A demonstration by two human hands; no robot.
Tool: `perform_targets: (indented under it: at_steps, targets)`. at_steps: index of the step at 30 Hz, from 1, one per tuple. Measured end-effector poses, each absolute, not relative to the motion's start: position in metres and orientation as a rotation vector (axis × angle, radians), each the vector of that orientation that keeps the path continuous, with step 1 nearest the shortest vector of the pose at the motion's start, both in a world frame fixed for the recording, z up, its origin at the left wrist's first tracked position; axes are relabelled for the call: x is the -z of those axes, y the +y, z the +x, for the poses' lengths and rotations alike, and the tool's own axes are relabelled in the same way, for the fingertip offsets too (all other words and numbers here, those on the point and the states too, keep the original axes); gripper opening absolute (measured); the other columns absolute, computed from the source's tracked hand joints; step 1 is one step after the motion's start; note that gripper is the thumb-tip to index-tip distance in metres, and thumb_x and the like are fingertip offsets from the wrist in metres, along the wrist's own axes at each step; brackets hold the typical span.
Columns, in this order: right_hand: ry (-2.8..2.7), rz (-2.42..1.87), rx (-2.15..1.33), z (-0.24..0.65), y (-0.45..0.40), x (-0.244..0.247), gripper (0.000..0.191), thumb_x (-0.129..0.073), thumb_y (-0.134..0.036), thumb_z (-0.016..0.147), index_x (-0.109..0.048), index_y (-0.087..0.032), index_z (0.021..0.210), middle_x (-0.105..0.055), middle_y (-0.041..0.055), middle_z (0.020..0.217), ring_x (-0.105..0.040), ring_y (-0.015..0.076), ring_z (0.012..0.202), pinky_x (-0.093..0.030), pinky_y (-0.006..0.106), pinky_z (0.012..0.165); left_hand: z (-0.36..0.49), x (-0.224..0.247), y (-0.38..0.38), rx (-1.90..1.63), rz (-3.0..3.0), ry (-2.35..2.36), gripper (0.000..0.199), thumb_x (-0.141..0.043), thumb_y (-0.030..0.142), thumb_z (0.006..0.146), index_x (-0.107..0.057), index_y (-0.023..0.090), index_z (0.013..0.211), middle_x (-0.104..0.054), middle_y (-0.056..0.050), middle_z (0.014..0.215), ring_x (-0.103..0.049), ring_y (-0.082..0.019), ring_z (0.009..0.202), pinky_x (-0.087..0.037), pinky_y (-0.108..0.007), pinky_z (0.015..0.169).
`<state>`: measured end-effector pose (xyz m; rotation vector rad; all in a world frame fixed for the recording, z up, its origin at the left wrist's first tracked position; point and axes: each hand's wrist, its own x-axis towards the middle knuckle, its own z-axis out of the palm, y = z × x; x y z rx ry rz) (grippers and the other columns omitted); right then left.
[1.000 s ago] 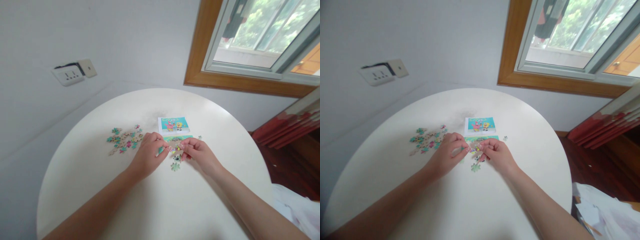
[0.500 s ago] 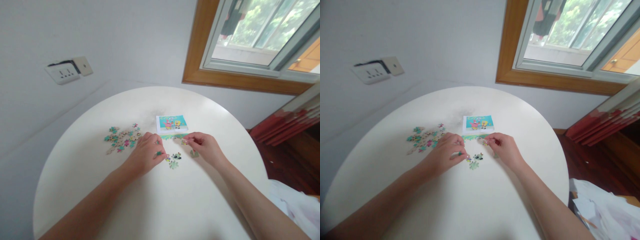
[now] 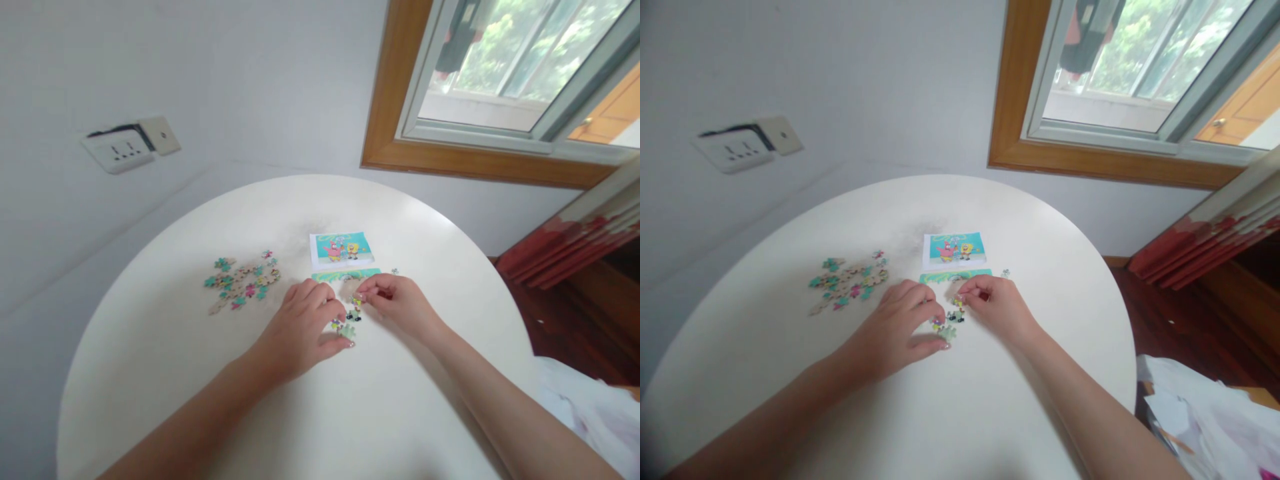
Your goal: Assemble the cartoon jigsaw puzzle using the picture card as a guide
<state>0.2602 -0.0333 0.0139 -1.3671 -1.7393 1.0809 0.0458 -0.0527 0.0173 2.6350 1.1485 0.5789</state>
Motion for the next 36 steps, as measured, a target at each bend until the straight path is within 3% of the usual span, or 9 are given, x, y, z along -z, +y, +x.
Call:
perform_targets:
  at_steps: [8,12,19,24,29,36]
  targets:
    - [-1.792,-1.292,-1.114,0.257,-0.038,-0.017,0.016,-0.060,-0.027,0.080,-0.073,-0.019,0.081,-0.069,0.0010,0.074,-0.056,0.0122,0.064,-0.042,0.023,0.060,0.046,-0.014,-0.049,-0.684,2.587,1.211,0.017,-0.060,0.032,0.088,-0.062,0.020,0.101,-0.056,-0.005,0.100,-0.046,-0.023,0.099,-0.036,-0.038,0.089]
    - [-1.793,-1.228,-1.134,0.248,-0.041,-0.008,0.016,-0.059,-0.025,0.081,-0.073,-0.018,0.083,-0.069,0.0016,0.075,-0.058,0.0132,0.067,-0.043,0.024,0.062,0.048,-0.015,-0.047,-0.688,2.593,1.175,0.015,-0.054,0.030,0.092,-0.063,0.019,0.090,-0.056,-0.004,0.093,-0.047,-0.021,0.094,-0.037,-0.036,0.085]
    - [-1.855,-1.215,-0.991,0.249,-0.043,-0.006,0.009,-0.058,-0.026,0.085,-0.064,-0.020,0.089,-0.062,-0.0020,0.069,-0.054,0.0110,0.062,-0.041,0.023,0.060,0.040,-0.012,-0.037,-0.858,2.498,1.227,0.009,-0.062,0.025,0.087,-0.068,0.019,0.083,-0.059,-0.002,0.084,-0.050,-0.019,0.087,-0.038,-0.033,0.081]
    - [-2.383,-1.135,-0.544,0.253,-0.050,-0.020,0.015,-0.066,-0.036,0.083,-0.066,-0.021,0.081,-0.062,0.0020,0.082,-0.058,0.0163,0.082,-0.040,0.028,0.075,0.034,-0.010,-0.030,-0.933,2.440,1.367,0.016,-0.060,0.027,0.088,-0.072,0.021,0.080,-0.061,-0.002,0.081,-0.052,-0.019,0.083,-0.038,-0.034,0.079]
    - [-2.539,-1.302,-0.327,0.242,-0.058,-0.017,0.031,-0.067,-0.050,0.081,-0.062,-0.020,0.085,-0.061,0.0041,0.088,-0.057,0.0209,0.087,-0.037,0.032,0.074,0.036,-0.007,-0.031,-0.957,2.406,1.397,0.019,-0.059,0.027,0.088,-0.072,0.019,0.076,-0.060,-0.002,0.080,-0.052,-0.019,0.083,-0.040,-0.034,0.080]
    - [-2.493,-1.278,-0.460,0.240,-0.060,-0.013,0.020,-0.068,-0.037,0.083,-0.060,-0.020,0.089,-0.060,0.0035,0.091,-0.056,0.0193,0.090,-0.039,0.032,0.079,0.037,-0.009,-0.031,-0.923,2.376,1.423,0.021,-0.057,0.027,0.088,-0.070,0.020,0.073,-0.061,-0.002,0.081,-0.052,-0.018,0.083,-0.040,-0.034,0.081]
